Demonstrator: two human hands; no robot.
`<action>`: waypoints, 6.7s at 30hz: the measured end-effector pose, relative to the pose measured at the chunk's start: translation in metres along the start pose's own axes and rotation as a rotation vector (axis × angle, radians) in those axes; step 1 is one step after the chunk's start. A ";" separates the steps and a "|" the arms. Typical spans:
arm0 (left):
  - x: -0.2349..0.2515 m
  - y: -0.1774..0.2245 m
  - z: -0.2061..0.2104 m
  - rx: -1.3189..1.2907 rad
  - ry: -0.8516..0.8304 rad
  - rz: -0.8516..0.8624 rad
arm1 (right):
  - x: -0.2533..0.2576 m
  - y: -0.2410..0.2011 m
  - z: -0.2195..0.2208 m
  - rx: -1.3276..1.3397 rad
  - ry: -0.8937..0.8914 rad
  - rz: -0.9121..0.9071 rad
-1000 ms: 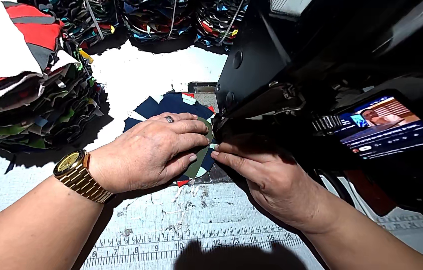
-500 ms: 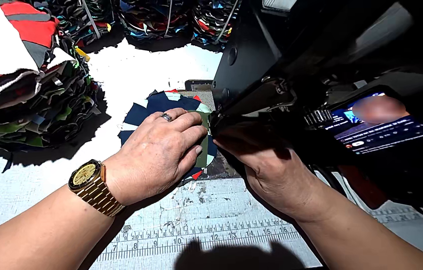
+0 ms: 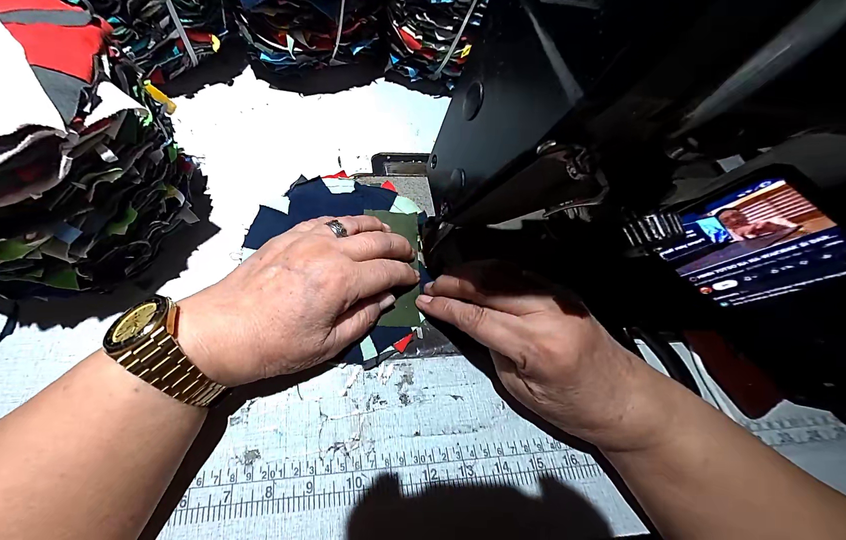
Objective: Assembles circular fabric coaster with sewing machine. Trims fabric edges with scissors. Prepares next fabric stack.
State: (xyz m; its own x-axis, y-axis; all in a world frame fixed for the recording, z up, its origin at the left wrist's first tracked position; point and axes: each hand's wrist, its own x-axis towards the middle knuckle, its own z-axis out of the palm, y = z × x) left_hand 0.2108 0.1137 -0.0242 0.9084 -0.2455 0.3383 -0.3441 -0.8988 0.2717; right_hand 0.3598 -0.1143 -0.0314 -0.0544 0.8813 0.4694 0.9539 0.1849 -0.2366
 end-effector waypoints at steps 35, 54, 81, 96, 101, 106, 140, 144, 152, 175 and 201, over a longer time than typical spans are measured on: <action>0.004 0.015 0.000 0.125 0.109 -0.152 | 0.000 0.005 -0.001 -0.009 0.019 0.025; 0.002 0.002 0.003 0.057 -0.010 -0.055 | -0.001 0.003 -0.001 0.016 -0.009 -0.009; 0.000 0.002 -0.004 -0.009 -0.006 0.023 | -0.001 0.001 -0.002 0.026 0.024 -0.020; 0.005 0.006 0.006 0.087 0.037 -0.096 | 0.001 0.003 -0.002 -0.026 0.064 0.040; 0.005 0.009 0.006 0.129 0.079 -0.089 | 0.001 0.001 0.000 0.000 0.006 0.000; 0.002 -0.002 -0.001 0.000 0.039 0.039 | 0.001 0.001 0.000 0.008 -0.025 0.005; 0.006 0.010 0.005 0.087 0.017 -0.107 | -0.002 0.003 0.001 -0.067 0.048 0.008; 0.006 0.012 0.006 0.114 0.028 -0.146 | 0.000 0.003 0.001 -0.100 0.038 0.047; 0.007 0.014 0.008 0.129 0.023 -0.185 | 0.001 0.002 0.000 -0.136 0.016 0.088; 0.000 -0.004 -0.002 0.010 0.014 -0.032 | -0.001 0.001 0.001 -0.024 0.017 -0.006; 0.003 0.000 0.000 0.019 0.018 -0.013 | 0.000 0.005 0.000 -0.041 0.031 0.006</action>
State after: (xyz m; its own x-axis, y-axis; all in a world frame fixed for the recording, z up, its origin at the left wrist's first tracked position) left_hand 0.2132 0.1132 -0.0236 0.9084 -0.2274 0.3508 -0.3275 -0.9087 0.2590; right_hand 0.3646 -0.1130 -0.0326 -0.0400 0.8683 0.4943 0.9655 0.1610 -0.2046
